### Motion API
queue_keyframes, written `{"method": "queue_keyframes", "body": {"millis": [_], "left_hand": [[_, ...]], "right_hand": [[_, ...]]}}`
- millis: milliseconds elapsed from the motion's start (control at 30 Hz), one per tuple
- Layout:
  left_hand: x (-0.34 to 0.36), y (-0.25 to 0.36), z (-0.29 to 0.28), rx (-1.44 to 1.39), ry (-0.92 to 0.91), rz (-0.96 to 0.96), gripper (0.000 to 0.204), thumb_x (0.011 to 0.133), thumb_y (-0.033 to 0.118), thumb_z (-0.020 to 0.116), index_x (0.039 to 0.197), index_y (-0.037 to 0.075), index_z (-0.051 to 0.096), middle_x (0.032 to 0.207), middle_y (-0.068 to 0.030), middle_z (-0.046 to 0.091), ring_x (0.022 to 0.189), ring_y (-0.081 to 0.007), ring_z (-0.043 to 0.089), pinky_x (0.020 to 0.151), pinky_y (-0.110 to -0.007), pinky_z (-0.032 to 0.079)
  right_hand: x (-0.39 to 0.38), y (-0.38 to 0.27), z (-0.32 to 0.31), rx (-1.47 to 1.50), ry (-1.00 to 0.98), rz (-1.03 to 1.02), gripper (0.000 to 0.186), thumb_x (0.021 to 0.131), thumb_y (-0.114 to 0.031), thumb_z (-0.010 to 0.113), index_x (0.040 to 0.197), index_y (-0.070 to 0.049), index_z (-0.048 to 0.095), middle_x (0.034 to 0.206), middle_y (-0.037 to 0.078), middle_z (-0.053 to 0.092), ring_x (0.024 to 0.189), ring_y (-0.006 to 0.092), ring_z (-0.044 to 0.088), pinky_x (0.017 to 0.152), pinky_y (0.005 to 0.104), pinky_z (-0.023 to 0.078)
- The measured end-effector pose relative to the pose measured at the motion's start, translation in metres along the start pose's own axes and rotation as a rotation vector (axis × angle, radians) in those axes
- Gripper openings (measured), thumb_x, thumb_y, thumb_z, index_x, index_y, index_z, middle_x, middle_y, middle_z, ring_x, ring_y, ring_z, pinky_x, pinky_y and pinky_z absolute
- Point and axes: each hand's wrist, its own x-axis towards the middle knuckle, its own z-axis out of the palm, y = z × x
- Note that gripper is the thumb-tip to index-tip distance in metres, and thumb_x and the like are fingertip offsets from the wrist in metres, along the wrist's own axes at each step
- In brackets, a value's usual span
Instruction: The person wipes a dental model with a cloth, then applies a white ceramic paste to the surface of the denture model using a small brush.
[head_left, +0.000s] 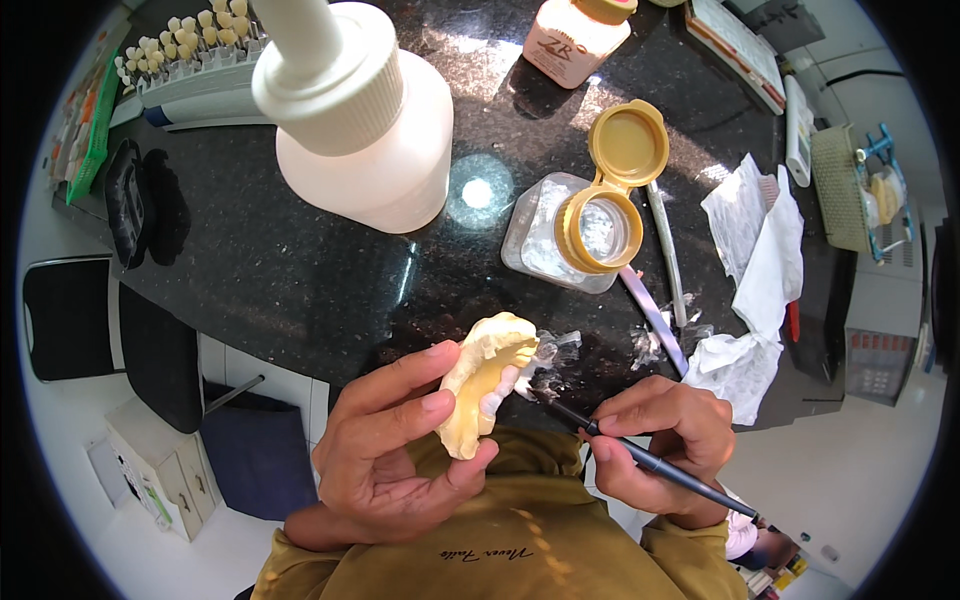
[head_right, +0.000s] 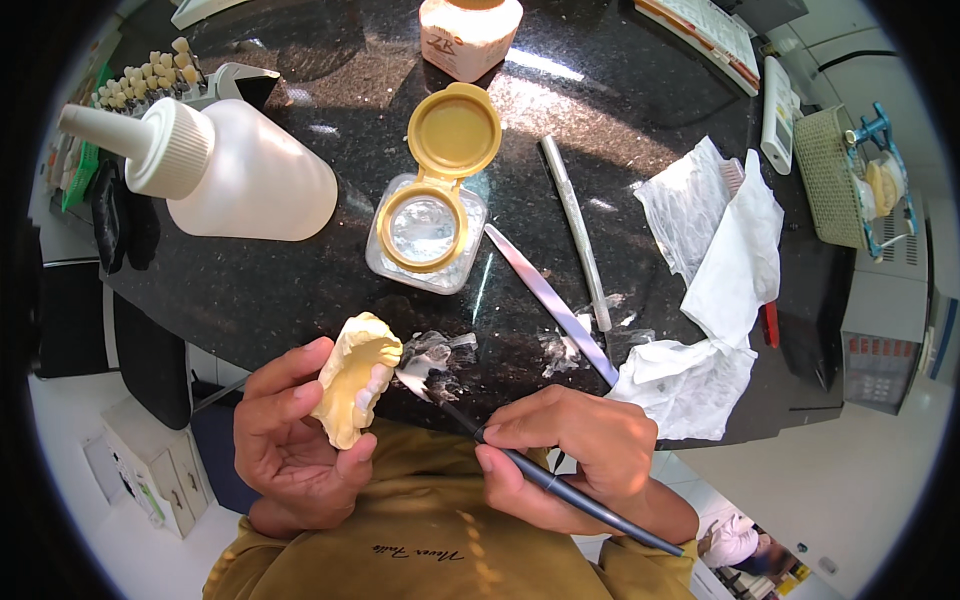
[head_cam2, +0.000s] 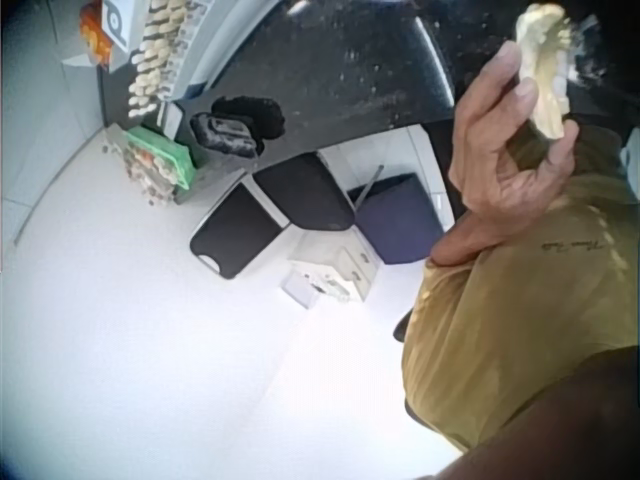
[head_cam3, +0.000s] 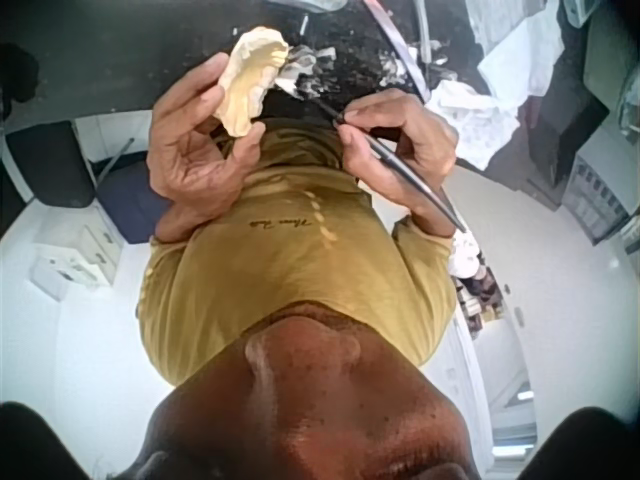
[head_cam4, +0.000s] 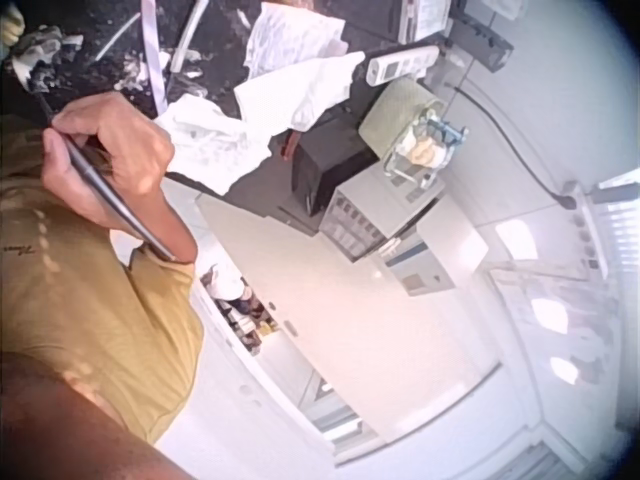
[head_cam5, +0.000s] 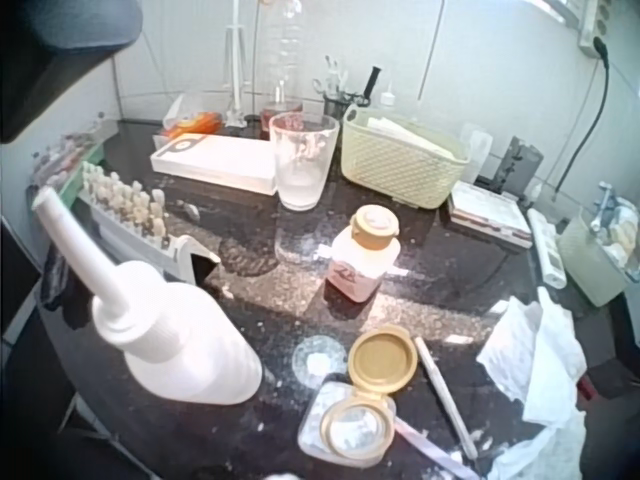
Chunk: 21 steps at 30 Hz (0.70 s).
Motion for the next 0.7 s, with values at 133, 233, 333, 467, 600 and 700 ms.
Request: {"method": "queue_keyframes", "body": {"millis": [133,233,333,467,600,700], "left_hand": [[0.0007,0.0010,0.0020,-0.001,0.029,0.000,0.052,0.070,-0.003,0.081,0.116,-0.002,0.055,0.123,-0.0292,0.054,0.109,-0.0327,0.063,0.087,-0.035,0.058],[0.0004,0.0001,0.0030,0.003,0.036,0.004,0.053,0.069,-0.003,0.081,0.115,-0.001,0.055,0.123,-0.0292,0.054,0.108,-0.0328,0.063,0.087,-0.035,0.058],[-0.0021,0.0004,-0.0037,0.023,-0.069,-0.005,0.052,0.072,0.000,0.077,0.117,-0.002,0.050,0.127,-0.0293,0.048,0.120,-0.0326,0.054,0.098,-0.039,0.050],[-0.0008,0.0013,-0.0012,0.033,-0.034,0.010,0.053,0.070,-0.003,0.078,0.116,-0.002,0.052,0.125,-0.0291,0.051,0.116,-0.0334,0.057,0.095,-0.038,0.052],[0.0020,0.0006,0.0038,0.031,0.034,0.040,0.053,0.067,-0.005,0.081,0.114,-0.002,0.057,0.121,-0.0296,0.056,0.107,-0.0346,0.064,0.086,-0.036,0.058],[0.0022,0.0008,0.0041,0.023,0.032,0.035,0.052,0.067,-0.006,0.080,0.114,-0.002,0.057,0.120,-0.0294,0.057,0.107,-0.0344,0.064,0.086,-0.036,0.058]], "right_hand": [[0.0023,0.0021,-0.0002,-0.012,-0.031,-0.032,0.016,0.066,0.001,0.078,0.077,0.003,0.066,0.072,0.014,0.068,0.058,0.0207,0.068,0.050,0.0245,0.052],[-0.0008,-0.0009,-0.0006,0.003,0.011,0.023,0.016,0.066,0.002,0.077,0.077,0.003,0.066,0.071,0.014,0.068,0.058,0.0206,0.068,0.050,0.0246,0.052],[-0.0041,0.0017,-0.0009,0.010,0.067,0.030,0.016,0.065,0.002,0.077,0.076,0.003,0.066,0.069,0.013,0.068,0.058,0.0201,0.068,0.050,0.0247,0.052],[-0.0029,0.0011,-0.0015,-0.019,0.026,0.018,0.016,0.065,0.001,0.076,0.076,0.003,0.065,0.068,0.013,0.068,0.057,0.0191,0.068,0.050,0.0245,0.052],[-0.0017,0.0008,-0.0013,-0.011,0.015,0.013,0.016,0.066,0.002,0.076,0.076,0.002,0.064,0.069,0.013,0.068,0.057,0.0190,0.068,0.051,0.0245,0.052],[-0.0039,-0.0002,-0.0018,-0.002,0.024,0.049,0.016,0.066,0.002,0.076,0.077,0.002,0.065,0.069,0.013,0.068,0.058,0.0190,0.068,0.051,0.0247,0.053]]}}
